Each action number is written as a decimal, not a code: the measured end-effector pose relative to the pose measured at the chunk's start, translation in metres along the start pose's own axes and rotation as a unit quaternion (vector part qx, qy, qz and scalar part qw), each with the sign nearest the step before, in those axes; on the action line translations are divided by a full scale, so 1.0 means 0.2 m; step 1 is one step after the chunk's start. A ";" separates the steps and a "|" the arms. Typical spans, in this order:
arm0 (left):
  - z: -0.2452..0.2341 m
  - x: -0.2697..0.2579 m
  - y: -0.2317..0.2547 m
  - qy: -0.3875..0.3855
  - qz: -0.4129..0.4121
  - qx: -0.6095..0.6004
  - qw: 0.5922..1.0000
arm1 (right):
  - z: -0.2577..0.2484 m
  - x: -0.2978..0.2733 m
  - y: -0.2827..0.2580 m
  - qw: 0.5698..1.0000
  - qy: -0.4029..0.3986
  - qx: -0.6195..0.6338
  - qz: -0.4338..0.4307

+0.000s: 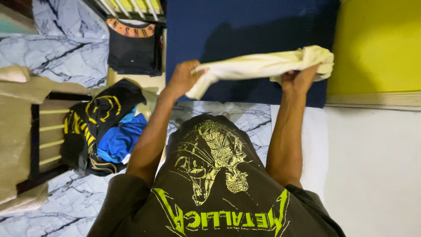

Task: The person folds a black t-shirt and then a cream-colored t-shirt on a blue mat. They smooth each garment, fold the sides and bottom, and place the finished folds on a nearby shelf.

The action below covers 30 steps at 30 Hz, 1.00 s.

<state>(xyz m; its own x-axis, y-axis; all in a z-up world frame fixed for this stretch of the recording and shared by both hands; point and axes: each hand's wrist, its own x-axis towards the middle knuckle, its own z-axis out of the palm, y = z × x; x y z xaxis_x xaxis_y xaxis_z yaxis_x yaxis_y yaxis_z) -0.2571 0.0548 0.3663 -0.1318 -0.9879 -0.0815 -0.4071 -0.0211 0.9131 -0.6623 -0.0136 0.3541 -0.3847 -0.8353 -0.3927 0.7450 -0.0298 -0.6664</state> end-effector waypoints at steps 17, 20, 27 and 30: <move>0.83 0.14 -0.04 -0.001 -0.034 0.316 0.948 | -0.27 0.11 0.30 0.929 -0.015 -0.285 0.234; 0.93 0.17 -0.09 0.028 -0.032 0.310 0.950 | -0.12 0.04 0.19 0.921 -0.078 -0.315 0.215; 0.85 0.22 -0.44 0.118 -0.091 0.387 0.910 | -0.03 0.04 -0.10 0.814 -0.170 -0.518 0.201; 0.84 0.15 -0.49 0.164 -0.119 0.302 0.931 | -0.11 0.08 -0.15 0.712 -0.182 -0.660 0.155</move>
<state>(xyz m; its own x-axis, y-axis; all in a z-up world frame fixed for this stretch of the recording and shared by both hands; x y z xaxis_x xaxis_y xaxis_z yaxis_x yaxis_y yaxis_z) -0.3733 0.0522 0.2079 0.2707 -0.9620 -0.0360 -0.8367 -0.2536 0.4854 -0.7025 -0.0138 0.3534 0.0316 -0.7837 -0.6203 -0.4903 0.5287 -0.6929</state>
